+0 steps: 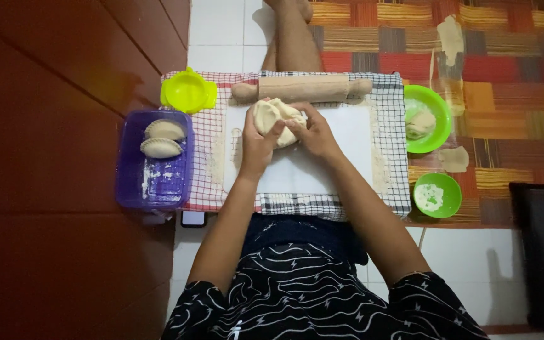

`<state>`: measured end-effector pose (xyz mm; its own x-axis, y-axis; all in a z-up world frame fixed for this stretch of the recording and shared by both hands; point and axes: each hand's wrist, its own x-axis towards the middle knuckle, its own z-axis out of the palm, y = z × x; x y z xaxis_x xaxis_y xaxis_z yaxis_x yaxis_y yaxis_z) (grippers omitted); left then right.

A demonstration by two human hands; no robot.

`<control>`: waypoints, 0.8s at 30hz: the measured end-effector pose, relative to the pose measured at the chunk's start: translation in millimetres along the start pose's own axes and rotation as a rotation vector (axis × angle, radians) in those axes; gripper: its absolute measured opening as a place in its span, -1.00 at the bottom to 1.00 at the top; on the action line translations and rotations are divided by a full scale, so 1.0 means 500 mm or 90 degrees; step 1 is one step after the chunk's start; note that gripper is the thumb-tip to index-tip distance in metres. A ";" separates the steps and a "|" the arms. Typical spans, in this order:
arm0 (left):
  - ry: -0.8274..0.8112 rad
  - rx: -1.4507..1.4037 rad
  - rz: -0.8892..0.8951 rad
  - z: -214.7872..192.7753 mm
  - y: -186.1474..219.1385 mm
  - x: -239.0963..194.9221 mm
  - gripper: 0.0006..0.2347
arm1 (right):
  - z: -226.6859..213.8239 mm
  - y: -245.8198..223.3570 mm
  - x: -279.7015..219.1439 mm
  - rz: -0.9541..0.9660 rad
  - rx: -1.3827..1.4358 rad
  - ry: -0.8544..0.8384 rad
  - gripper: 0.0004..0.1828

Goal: Kneading, rolling out, and shaping dough on a floor mat using a rolling pin.

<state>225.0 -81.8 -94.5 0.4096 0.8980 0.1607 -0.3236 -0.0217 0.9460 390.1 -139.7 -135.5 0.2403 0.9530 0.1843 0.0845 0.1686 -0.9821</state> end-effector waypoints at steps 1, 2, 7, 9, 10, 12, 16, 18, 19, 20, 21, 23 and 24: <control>-0.001 -0.001 0.001 0.001 -0.002 -0.001 -0.36 | -0.001 0.002 0.001 -0.001 -0.001 0.000 -0.62; 0.017 -0.031 0.009 0.000 -0.004 -0.001 -0.38 | -0.001 0.004 0.004 0.020 -0.011 -0.011 -0.47; 0.059 -0.073 0.026 -0.001 -0.002 -0.002 -0.41 | 0.019 -0.025 0.004 0.030 0.028 -0.056 -0.17; 0.044 -0.112 0.038 -0.009 -0.009 0.000 -0.43 | 0.027 -0.066 0.001 0.017 0.045 -0.062 0.22; 0.043 -0.113 0.037 -0.012 -0.014 -0.001 -0.43 | 0.028 -0.074 -0.002 0.017 0.044 -0.062 0.22; -0.015 -0.176 0.047 -0.017 -0.025 0.000 -0.44 | 0.025 -0.091 -0.006 0.041 -0.010 -0.090 0.02; -0.054 -0.140 0.056 -0.013 -0.023 -0.002 -0.43 | 0.033 -0.113 -0.022 0.023 -0.011 -0.126 -0.12; -0.071 -0.068 0.055 -0.017 -0.038 0.001 -0.24 | 0.059 -0.189 -0.047 0.011 -0.025 -0.095 -0.26; -0.071 -0.067 0.054 -0.014 -0.031 -0.007 -0.24 | 0.050 -0.153 -0.040 0.011 -0.024 -0.094 -0.26; -0.079 -0.024 0.062 -0.011 -0.023 -0.013 -0.22 | 0.041 -0.118 -0.029 -0.003 -0.018 -0.064 -0.28; -0.087 0.020 0.069 -0.009 -0.015 -0.019 -0.18 | 0.032 -0.083 -0.019 -0.018 -0.011 -0.034 -0.31; -0.103 0.058 0.073 -0.007 -0.025 -0.019 -0.17 | 0.024 -0.045 -0.014 -0.013 0.018 -0.013 -0.35; -0.118 0.098 0.075 -0.007 -0.030 -0.020 -0.16 | 0.021 -0.026 -0.013 -0.007 0.049 0.007 -0.40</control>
<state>222.8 -89.2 -111.3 0.5303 0.7899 0.3080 -0.2512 -0.2005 0.9469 377.3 -145.2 -124.5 0.2498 0.9485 0.1949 0.0131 0.1980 -0.9801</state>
